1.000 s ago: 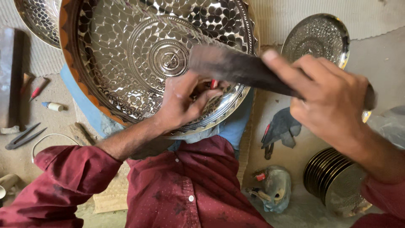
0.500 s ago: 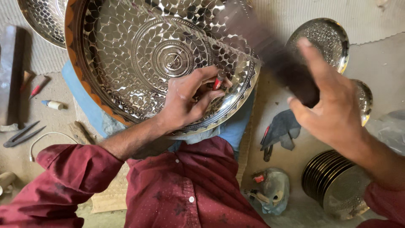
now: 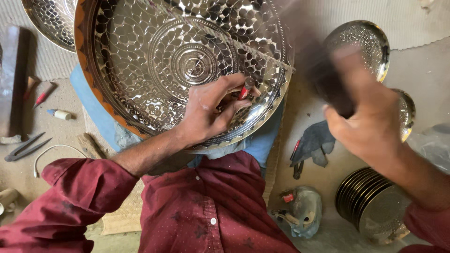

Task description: The person sits cross-legged with a large decorative brass tray on their lap, holding a small red-tipped punch against the tray's surface with one hand and striking it with a wooden mallet in the other. They repeatedly reposition the punch around the tray's embossed pattern, working the design across the metal surface.

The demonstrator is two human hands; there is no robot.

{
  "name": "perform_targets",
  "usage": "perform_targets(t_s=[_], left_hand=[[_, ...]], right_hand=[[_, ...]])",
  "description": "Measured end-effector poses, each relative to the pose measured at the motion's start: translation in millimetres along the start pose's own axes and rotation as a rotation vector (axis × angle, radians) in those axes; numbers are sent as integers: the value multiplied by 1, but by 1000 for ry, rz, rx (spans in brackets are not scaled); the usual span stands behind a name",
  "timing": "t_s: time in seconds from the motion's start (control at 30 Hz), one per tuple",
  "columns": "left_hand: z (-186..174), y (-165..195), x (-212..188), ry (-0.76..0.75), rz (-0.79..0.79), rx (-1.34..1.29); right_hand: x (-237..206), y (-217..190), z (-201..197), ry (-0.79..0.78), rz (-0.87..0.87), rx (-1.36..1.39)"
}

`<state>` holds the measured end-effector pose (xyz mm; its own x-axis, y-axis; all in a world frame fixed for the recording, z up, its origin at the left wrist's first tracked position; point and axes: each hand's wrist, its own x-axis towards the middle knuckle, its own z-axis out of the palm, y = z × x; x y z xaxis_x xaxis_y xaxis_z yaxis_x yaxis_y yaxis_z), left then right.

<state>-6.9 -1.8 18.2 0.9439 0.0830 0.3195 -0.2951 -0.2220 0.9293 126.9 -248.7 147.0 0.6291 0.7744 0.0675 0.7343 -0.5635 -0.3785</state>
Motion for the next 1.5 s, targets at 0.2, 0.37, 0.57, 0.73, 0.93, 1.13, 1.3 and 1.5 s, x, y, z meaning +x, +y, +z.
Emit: perform_targets(t_s=[0.2, 0.37, 0.57, 0.73, 0.93, 1.13, 1.3, 1.5], left_hand=[[4, -9, 1, 7, 93, 3], [2, -7, -3, 6, 46, 60], [0, -10, 3, 26, 84, -183], [-20, -13, 6, 88, -128, -374], [-13, -14, 5, -76, -16, -243], [1, -12, 13, -275, -87, -143], [-3, -10, 19, -344, -1, -144], [-8, -12, 26, -465, 107, -286]], right_hand=[[1, 7, 8, -63, 125, 86], [-7, 10, 3, -17, -76, 52], [-10, 16, 19, -100, -70, -135], [-20, 18, 22, 126, -133, -61], [-46, 9, 51, 115, 95, 175], [-76, 14, 55, 105, 261, 300], [-84, 13, 41, 134, 169, 109], [-78, 7, 28, 112, 78, -34]])
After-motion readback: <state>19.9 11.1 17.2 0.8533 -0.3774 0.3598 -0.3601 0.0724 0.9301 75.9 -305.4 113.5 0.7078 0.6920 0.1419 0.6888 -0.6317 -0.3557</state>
